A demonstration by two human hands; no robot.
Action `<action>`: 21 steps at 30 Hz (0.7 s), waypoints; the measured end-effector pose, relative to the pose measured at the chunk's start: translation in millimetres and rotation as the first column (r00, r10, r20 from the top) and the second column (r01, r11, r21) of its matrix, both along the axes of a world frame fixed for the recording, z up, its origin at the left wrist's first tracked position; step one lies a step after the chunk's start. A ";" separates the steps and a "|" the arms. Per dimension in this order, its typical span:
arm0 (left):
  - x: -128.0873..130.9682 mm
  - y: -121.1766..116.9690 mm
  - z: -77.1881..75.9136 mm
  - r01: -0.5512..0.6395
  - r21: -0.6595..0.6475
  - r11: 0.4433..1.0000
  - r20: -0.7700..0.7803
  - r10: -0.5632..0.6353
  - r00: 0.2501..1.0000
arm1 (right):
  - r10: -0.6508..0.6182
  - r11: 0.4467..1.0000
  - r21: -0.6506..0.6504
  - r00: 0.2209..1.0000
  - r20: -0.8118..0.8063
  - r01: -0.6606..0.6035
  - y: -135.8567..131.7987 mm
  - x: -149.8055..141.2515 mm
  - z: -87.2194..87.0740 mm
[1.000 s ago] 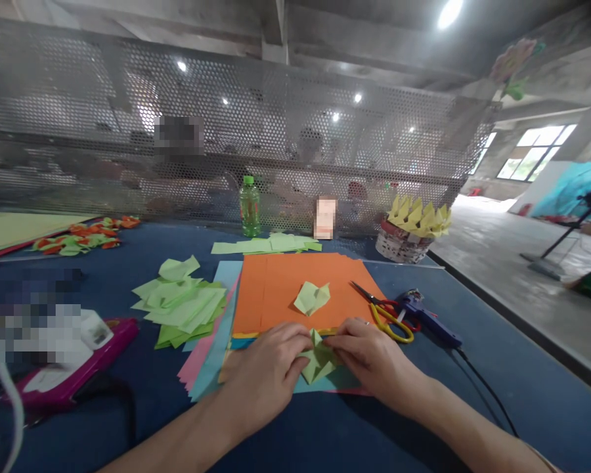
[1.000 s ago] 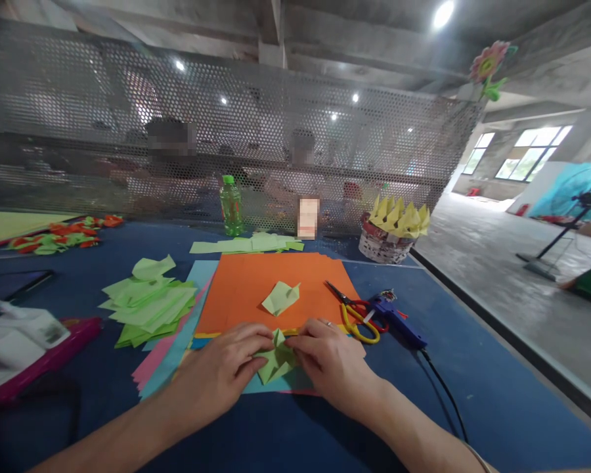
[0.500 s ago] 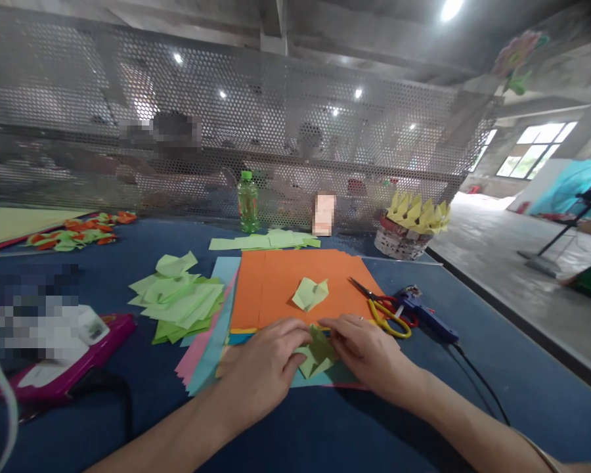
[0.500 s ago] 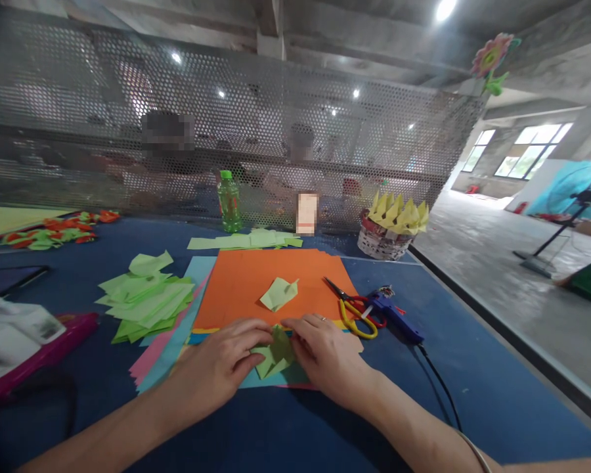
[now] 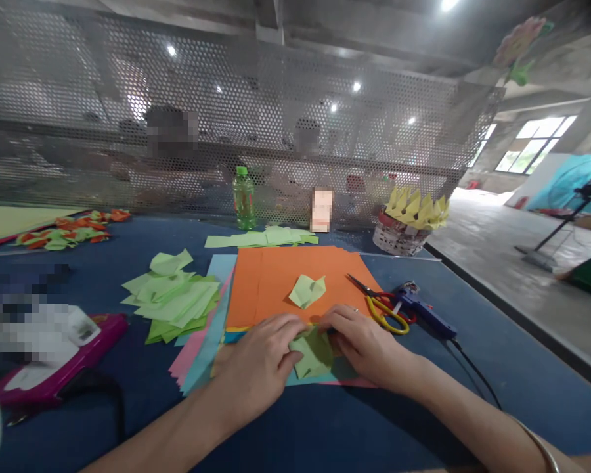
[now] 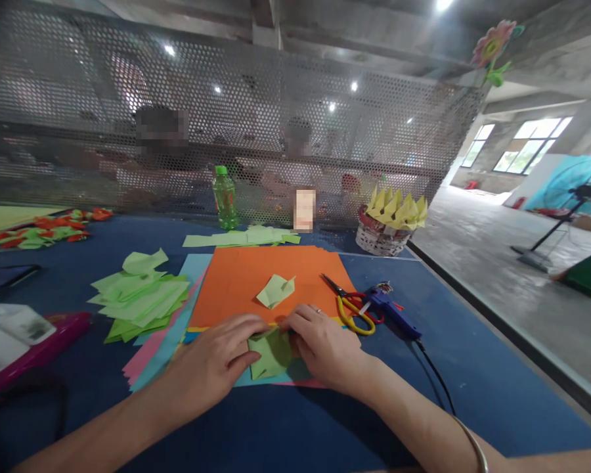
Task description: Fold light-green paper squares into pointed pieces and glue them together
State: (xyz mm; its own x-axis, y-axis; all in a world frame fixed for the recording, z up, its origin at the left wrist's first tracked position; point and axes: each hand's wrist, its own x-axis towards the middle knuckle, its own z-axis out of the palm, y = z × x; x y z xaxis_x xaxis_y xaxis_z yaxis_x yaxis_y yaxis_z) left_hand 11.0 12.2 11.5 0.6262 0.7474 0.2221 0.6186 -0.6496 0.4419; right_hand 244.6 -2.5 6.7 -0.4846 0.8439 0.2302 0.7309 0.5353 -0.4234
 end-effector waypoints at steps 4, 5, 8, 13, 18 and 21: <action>0.3 1.9 -1.5 0.012 0.005 1.000 -0.011 -0.012 1.000 | 0.059 0.998 -0.031 0.998 -0.027 -0.060 -1.1 5.5 5.1; 0.3 2.7 -3.2 0.024 0.015 1.000 -0.005 -0.023 1.000 | 0.079 0.996 -0.039 0.997 -0.025 -0.080 -1.6 7.0 6.4; 0.0 4.6 -8.8 0.063 0.041 0.997 0.021 -0.064 0.998 | 0.116 0.991 -0.059 0.993 -0.016 -0.117 -2.6 10.7 9.3; -0.5 4.4 -11.0 0.083 0.038 0.996 0.048 -0.084 0.995 | 0.124 0.988 -0.089 0.992 -0.023 -0.125 -2.1 11.7 11.0; -0.5 3.8 -9.7 0.086 0.023 0.996 0.061 -0.087 0.994 | 0.116 0.986 -0.118 0.993 -0.034 -0.119 -1.6 11.8 10.7; -0.4 4.1 -10.9 0.090 0.037 0.995 0.067 -0.092 0.993 | 0.099 0.986 -0.127 0.994 -0.038 -0.103 -1.9 10.5 8.7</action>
